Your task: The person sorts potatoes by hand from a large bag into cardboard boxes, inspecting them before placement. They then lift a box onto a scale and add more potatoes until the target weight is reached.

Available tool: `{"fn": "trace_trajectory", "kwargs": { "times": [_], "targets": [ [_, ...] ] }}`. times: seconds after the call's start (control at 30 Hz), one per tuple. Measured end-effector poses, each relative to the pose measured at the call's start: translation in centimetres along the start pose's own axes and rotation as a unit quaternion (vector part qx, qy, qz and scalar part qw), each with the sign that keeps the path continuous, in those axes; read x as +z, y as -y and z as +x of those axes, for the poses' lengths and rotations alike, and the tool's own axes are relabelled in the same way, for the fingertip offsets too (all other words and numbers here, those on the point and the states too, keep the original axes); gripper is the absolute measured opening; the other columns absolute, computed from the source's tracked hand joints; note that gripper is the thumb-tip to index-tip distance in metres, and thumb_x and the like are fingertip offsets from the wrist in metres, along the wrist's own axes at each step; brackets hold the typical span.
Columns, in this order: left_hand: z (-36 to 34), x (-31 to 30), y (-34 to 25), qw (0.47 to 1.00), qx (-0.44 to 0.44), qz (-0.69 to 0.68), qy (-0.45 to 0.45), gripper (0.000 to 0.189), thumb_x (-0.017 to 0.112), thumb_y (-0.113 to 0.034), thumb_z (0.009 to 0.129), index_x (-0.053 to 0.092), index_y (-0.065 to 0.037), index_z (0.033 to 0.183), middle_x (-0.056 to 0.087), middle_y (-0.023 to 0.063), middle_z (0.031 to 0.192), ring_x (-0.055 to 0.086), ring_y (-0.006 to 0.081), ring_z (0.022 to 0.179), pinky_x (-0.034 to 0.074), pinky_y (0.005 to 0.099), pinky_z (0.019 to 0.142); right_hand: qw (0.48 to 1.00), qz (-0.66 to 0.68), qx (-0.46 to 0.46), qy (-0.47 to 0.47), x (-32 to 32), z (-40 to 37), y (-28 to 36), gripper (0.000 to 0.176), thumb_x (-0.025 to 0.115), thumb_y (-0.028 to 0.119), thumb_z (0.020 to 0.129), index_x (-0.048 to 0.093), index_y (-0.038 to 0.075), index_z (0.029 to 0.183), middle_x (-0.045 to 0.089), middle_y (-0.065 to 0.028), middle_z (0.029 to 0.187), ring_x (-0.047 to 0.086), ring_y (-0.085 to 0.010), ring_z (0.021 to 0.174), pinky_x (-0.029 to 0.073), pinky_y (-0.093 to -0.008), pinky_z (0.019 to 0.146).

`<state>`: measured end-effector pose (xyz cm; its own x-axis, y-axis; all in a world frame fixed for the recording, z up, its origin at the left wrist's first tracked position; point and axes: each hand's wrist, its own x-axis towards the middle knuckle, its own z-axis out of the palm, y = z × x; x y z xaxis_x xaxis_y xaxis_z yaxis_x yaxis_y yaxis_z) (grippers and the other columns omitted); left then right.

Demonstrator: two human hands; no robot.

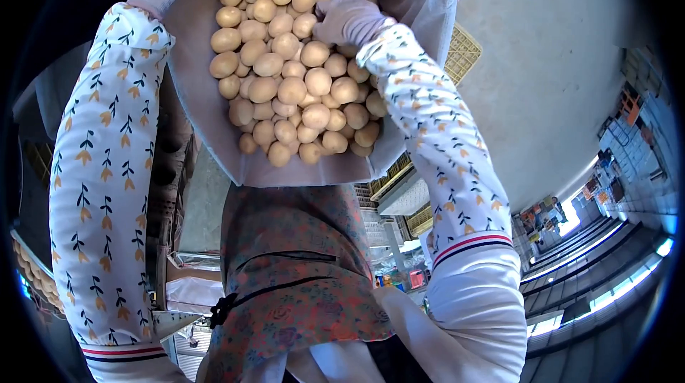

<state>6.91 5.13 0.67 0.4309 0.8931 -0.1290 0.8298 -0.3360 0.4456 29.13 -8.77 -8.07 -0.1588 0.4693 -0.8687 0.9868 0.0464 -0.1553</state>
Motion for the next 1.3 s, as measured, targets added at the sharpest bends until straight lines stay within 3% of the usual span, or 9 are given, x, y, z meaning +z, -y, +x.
{"fn": "trace_trajectory", "kwargs": {
  "times": [0.13,0.27,0.4,0.47,0.57,0.67,0.83,1.1,1.3],
  "targets": [
    [0.1,-0.1,0.0,0.999,-0.018,-0.023,0.022,0.03,0.075,-0.049,0.077,0.078,-0.024,0.094,0.072,0.0101,0.082,0.068,0.0303,0.077,0.051,0.0407,0.071,1.0,-0.001,0.017,0.018,0.9,3.6,-0.3,0.051,0.053,0.045,0.089,0.062,0.017,0.131,0.05,-0.0187,0.142,0.053,-0.035,0.127,0.045,-0.0452,0.104],
    [-0.1,0.2,0.1,0.999,-0.012,-0.045,0.0,0.031,0.076,-0.049,0.076,0.078,-0.024,0.094,0.072,0.01,0.082,0.068,0.0301,0.077,0.051,0.04,0.07,0.995,0.036,0.087,0.03,-1.7,-1.7,1.3,0.053,0.062,0.04,0.084,0.06,0.015,0.13,0.068,-0.0146,0.119,0.064,-0.0318,0.112,0.049,-0.04,0.099],
    [0.0,0.2,0.3,1.0,-0.025,-0.007,-0.001,0.034,0.076,-0.051,0.075,0.078,-0.023,0.092,0.071,0.0109,0.081,0.068,0.0307,0.077,0.052,0.0408,0.07,0.994,0.108,-0.009,-0.022,-0.9,-6.0,0.4,0.051,0.065,0.035,0.083,0.058,0.01,0.126,0.067,-0.0167,0.118,0.062,-0.034,0.115,0.047,-0.0409,0.1],
    [0.0,0.4,0.4,1.0,-0.027,0.002,-0.005,0.036,0.075,-0.053,0.075,0.078,-0.021,0.091,0.071,0.0115,0.08,0.068,0.0311,0.077,0.052,0.0413,0.07,0.956,0.278,-0.068,-0.071,-0.4,-7.9,0.2,0.049,0.071,0.025,0.083,0.056,0.008,0.127,0.068,-0.0143,0.114,0.064,-0.0269,0.111,0.05,-0.0361,0.095],
    [0.2,0.6,0.6,0.999,-0.026,0.018,-0.01,0.039,0.075,-0.055,0.074,0.077,-0.019,0.089,0.071,0.0125,0.08,0.068,0.0318,0.077,0.052,0.0421,0.07,0.694,0.701,-0.163,0.001,-0.3,-11.3,2.1,0.049,0.072,0.003,0.083,0.054,0.002,0.129,0.06,-0.0023,0.105,0.057,-0.0053,0.099,0.05,-0.0209,0.084],
    [0.4,0.6,0.8,0.999,-0.027,0.034,-0.013,0.042,0.075,-0.057,0.073,0.077,-0.017,0.087,0.071,0.0134,0.079,0.068,0.0324,0.077,0.052,0.0428,0.07,0.596,0.78,-0.19,0.012,0.4,-13.4,3.7,0.059,0.072,0.001,0.084,0.047,0.0,0.137,0.056,0.0005,0.109,0.055,-0.0051,0.095,0.049,-0.0206,0.084],
    [0.4,0.8,0.4,0.997,-0.044,0.059,-0.01,0.047,0.075,-0.06,0.072,0.077,-0.014,0.084,0.07,0.0146,0.078,0.068,0.0334,0.076,0.052,0.0438,0.07,0.555,0.805,-0.207,0.021,0.6,-15.2,4.4,0.063,0.071,-0.002,0.086,0.044,0.0,0.142,0.057,0.0005,0.111,0.055,-0.0055,0.099,0.048,-0.0215,0.087],
    [0.4,-0.2,-0.6,0.997,-0.07,0.01,0.021,0.039,0.078,-0.055,0.071,0.079,-0.019,0.086,0.071,0.0128,0.078,0.068,0.0325,0.074,0.051,0.0419,0.068,0.627,0.751,-0.202,-0.045,0.7,-15.9,4.5,0.058,0.072,-0.001,0.085,0.048,0.0,0.138,0.055,-0.0031,0.121,0.054,-0.0083,0.108,0.047,-0.0247,0.094],
    [0.1,0.1,-0.4,0.999,-0.045,0.006,-0.009,0.034,0.079,-0.051,0.073,0.079,-0.02,0.088,0.071,0.0125,0.079,0.068,0.0329,0.075,0.051,0.0419,0.069,0.461,0.867,-0.19,-0.003,1.2,-17.2,4.9,0.047,0.061,0.003,0.092,0.044,0.005,0.136,0.054,-0.008,0.12,0.057,-0.0108,0.096,0.048,-0.0225,0.076]
  ]
}}
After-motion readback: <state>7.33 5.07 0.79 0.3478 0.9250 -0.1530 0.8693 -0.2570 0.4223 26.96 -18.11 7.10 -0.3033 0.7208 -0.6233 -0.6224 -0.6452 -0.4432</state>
